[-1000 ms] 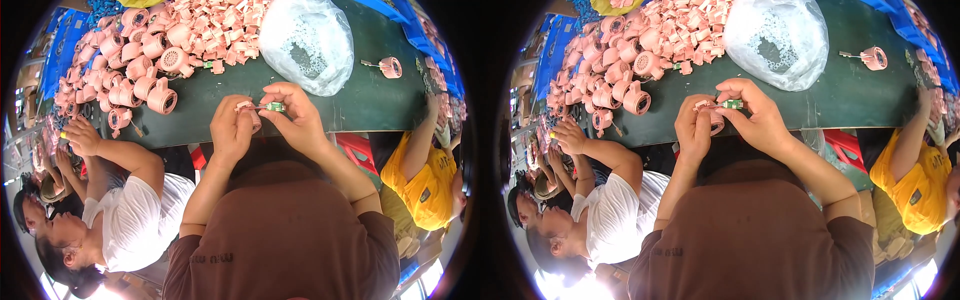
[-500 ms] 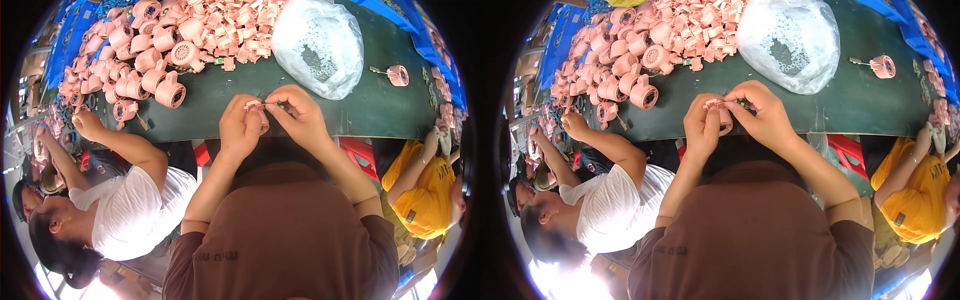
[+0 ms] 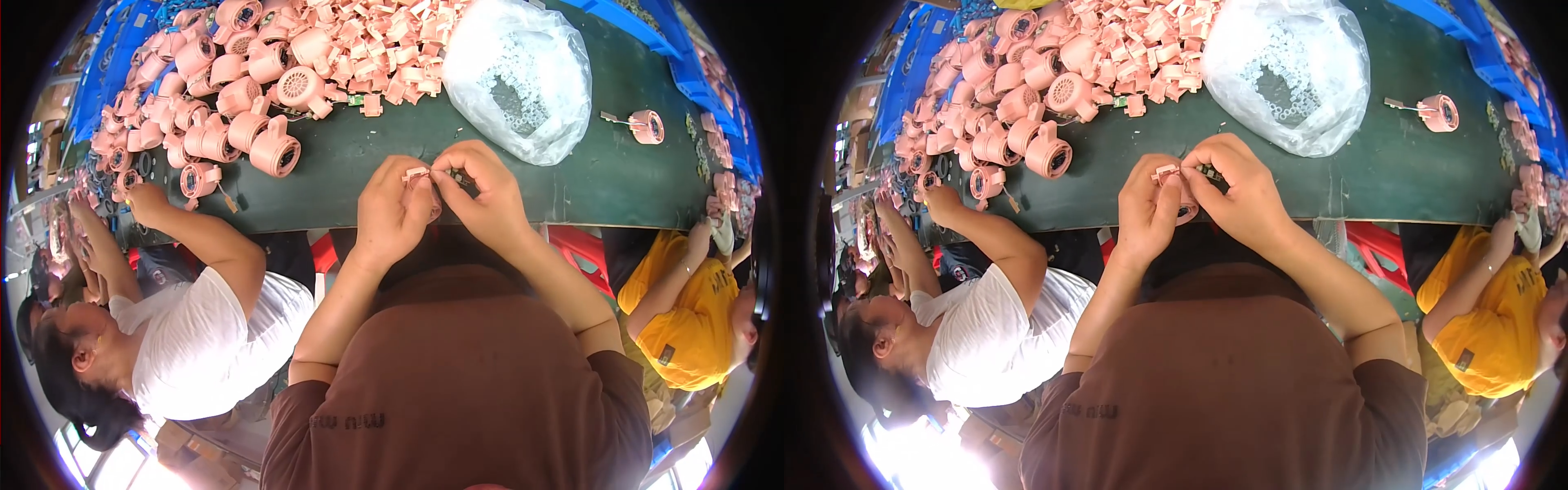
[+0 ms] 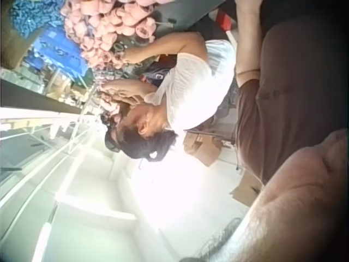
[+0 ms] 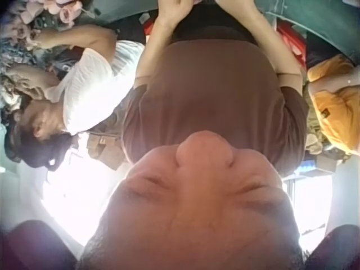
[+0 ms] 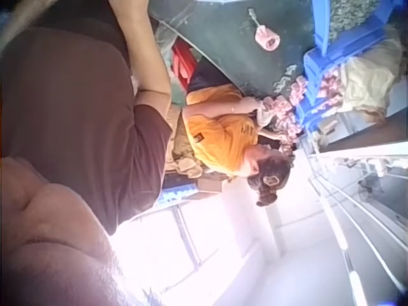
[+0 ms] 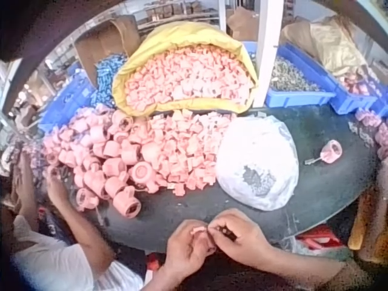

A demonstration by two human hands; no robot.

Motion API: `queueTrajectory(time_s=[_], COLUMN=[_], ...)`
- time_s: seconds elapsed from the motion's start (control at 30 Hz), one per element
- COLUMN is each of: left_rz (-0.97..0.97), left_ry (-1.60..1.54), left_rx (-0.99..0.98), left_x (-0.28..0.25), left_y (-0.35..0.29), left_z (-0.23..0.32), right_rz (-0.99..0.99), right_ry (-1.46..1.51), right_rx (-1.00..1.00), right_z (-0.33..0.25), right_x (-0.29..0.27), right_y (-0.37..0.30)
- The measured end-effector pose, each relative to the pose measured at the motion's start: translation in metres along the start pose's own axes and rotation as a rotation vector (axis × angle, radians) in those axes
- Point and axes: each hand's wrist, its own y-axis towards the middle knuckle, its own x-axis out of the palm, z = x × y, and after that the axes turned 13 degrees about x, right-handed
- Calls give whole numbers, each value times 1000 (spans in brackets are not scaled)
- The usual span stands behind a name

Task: The person assembles small plastic fan housings by hand, inserting electronic components into them.

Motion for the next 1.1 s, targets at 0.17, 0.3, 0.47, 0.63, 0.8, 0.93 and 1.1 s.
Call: queueTrajectory(time_s=[0.17, 0.3, 0.47, 0.63, 0.8, 0.93, 1.1], left_rz=[5, 45, 81, 111, 166, 156, 115], left_ry=[27, -6, 12, -102, -172, -407, -653], left_rx=[-8, -33, -30, -170, -147, -240, -431], left_x=[0, -2, 0, -9, -14, -11, -6], left_y=[-2, -7, -10, -12, -9, -1, -3], left_z=[-1, -2, -2, -3, -8, 5, 11], right_rz=[-64, -70, 112, 23, -238, -281, -142], right_ry=[9, -263, -765, -622, -153, -180, 62], right_rx=[7, -178, -426, -251, 142, -9, -1], right_z=[-1, -2, 17, 15, -23, -19, -6], right_x=[-7, -22, -3, -17, -24, -22, -12], right_y=[8, 63, 107, 120, 91, 45, 21])
